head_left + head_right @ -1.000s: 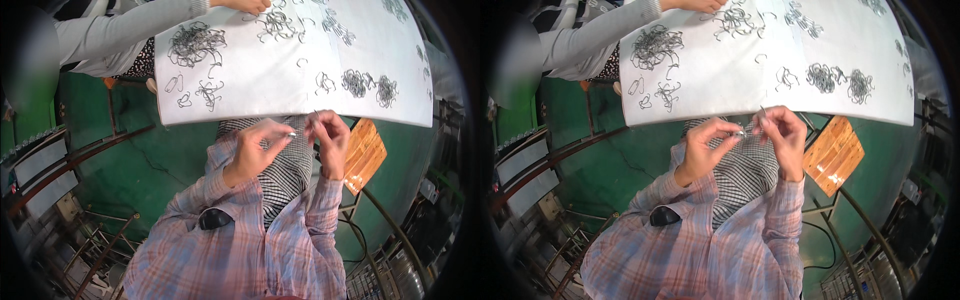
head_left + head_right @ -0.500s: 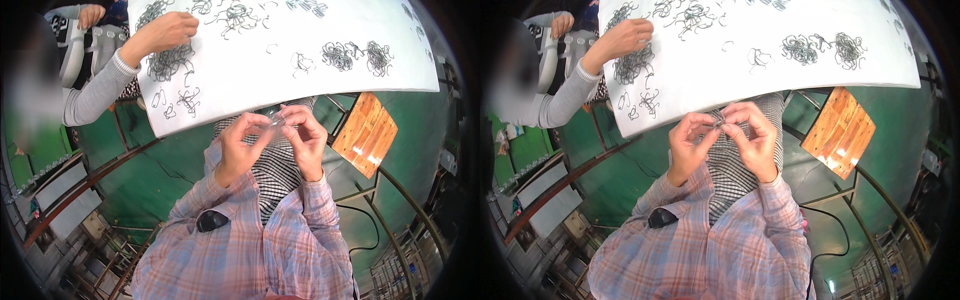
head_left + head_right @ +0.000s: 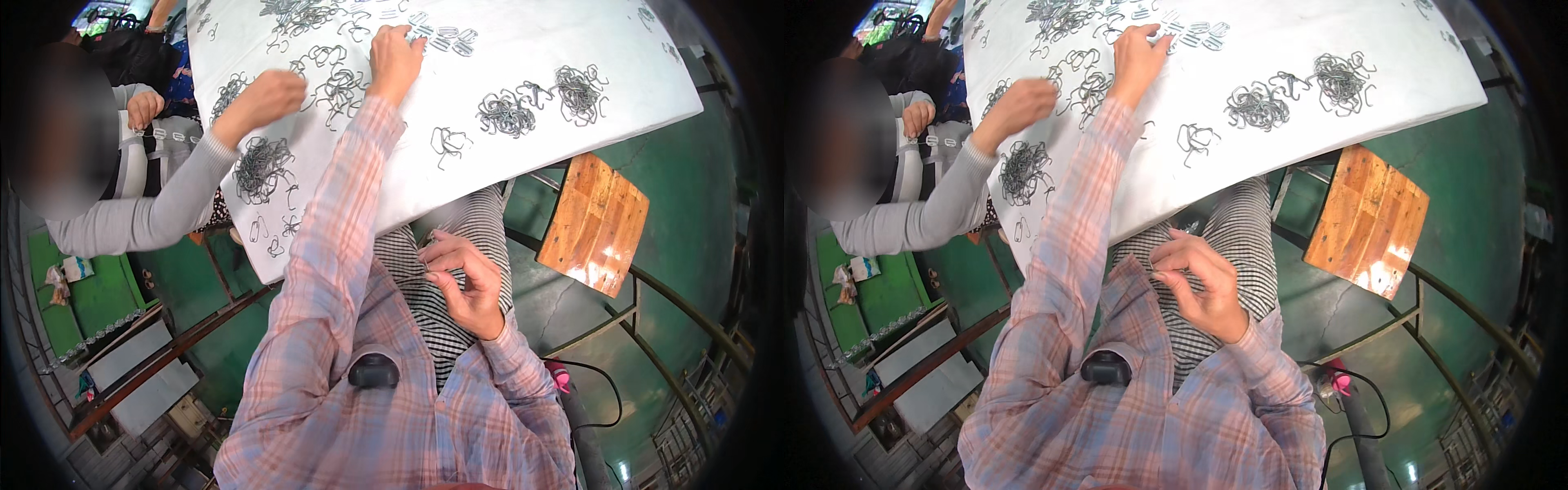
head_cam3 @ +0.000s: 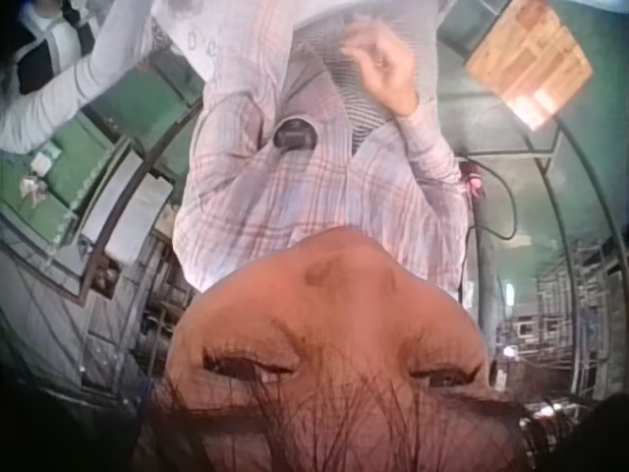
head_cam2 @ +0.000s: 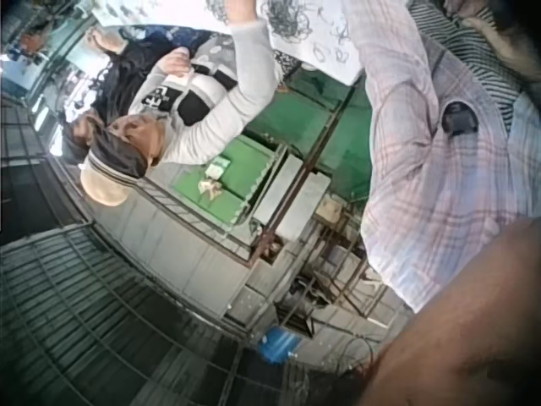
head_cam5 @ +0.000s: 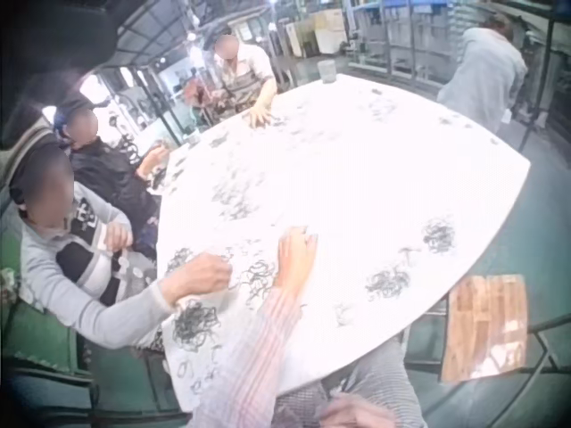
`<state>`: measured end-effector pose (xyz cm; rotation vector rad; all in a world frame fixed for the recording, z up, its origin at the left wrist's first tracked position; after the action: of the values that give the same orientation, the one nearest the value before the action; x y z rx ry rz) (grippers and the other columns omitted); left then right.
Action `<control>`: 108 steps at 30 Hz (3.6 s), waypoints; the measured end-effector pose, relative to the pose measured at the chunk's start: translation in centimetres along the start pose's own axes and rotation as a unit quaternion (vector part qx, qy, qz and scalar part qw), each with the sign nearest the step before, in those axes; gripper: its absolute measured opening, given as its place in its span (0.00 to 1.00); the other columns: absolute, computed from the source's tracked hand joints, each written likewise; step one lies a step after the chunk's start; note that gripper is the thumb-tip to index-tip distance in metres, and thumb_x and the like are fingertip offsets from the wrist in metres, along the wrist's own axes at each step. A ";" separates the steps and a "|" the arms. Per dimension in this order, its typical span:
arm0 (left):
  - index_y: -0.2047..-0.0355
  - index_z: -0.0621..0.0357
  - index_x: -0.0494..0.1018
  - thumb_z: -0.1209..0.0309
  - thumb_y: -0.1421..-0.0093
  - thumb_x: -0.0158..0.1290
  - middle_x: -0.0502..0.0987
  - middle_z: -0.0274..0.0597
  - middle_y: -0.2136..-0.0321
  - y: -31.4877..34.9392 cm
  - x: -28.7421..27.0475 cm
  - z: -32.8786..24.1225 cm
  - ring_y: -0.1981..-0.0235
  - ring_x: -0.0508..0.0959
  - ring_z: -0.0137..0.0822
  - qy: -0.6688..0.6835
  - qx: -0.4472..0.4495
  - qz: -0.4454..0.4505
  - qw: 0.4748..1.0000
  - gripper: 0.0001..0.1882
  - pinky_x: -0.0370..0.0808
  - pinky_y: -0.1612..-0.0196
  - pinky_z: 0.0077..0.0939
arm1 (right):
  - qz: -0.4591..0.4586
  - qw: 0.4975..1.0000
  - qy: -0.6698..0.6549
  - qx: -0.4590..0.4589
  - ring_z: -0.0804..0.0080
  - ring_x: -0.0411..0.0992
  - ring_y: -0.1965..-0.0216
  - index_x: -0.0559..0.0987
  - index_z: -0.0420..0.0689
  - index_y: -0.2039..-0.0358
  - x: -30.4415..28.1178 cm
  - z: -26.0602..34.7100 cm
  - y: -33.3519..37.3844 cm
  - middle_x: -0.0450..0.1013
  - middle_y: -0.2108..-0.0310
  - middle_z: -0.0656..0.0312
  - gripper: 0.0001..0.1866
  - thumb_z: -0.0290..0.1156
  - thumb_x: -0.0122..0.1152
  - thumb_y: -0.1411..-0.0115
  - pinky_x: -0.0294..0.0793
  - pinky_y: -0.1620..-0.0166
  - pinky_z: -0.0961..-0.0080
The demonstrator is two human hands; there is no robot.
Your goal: The person sits at a table and links small metal paperclips together by hand, forming chains. They repeatedly pick up individual clips, interlock them, and place the growing chain on the table surface.
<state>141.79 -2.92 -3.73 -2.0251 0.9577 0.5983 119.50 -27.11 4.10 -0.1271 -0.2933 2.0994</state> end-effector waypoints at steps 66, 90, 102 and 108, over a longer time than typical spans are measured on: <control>0.61 0.68 0.77 0.86 0.45 0.59 0.80 0.43 0.64 23.8 -22.4 -8.8 0.64 0.81 0.28 0.393 -0.239 0.122 0.880 0.11 0.79 0.60 0.18 | 0.048 0.969 -0.048 0.236 0.75 0.78 0.67 0.80 0.35 0.68 0.5 1.6 -5.7 0.79 0.69 0.57 0.05 0.22 0.67 0.44 0.76 0.67 0.83; 0.62 0.59 0.82 0.73 0.42 0.58 0.81 0.43 0.67 4.9 -9.7 -2.2 0.67 0.80 0.35 0.108 -0.019 0.093 0.990 0.08 0.76 0.65 0.26 | 0.020 0.999 0.025 0.020 0.63 0.78 0.62 0.78 0.40 0.72 0.6 1.4 -1.5 0.78 0.68 0.57 0.05 0.20 0.67 0.48 0.69 0.41 0.51; 0.66 0.68 0.78 0.78 0.50 0.63 0.81 0.43 0.73 7.6 -8.9 -5.7 0.67 0.82 0.35 0.180 -0.109 0.221 0.952 0.10 0.77 0.63 0.24 | 0.006 1.000 0.023 0.018 0.63 0.78 0.62 0.78 0.38 0.71 0.7 0.2 -0.5 0.78 0.68 0.56 0.05 0.18 0.66 0.48 0.71 0.43 0.54; 0.60 0.68 0.79 0.86 0.45 0.56 0.80 0.43 0.63 18.3 -20.0 -8.8 0.59 0.79 0.29 0.387 -0.256 0.233 0.855 0.11 0.77 0.57 0.20 | 0.007 0.999 0.032 0.023 0.64 0.78 0.61 0.78 0.39 0.72 1.2 0.0 -0.6 0.78 0.68 0.57 0.04 0.17 0.64 0.47 0.71 0.42 0.54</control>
<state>115.85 -9.00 6.43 -2.5900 1.9797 0.2716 119.37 -25.84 4.27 -0.1689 -0.2063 2.1091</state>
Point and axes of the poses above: each hand's wrist, its own y-axis away from the middle knuckle, its own x-axis out of the palm, z = x × y, the point moved 1 cm from there along -y, towards the middle knuckle
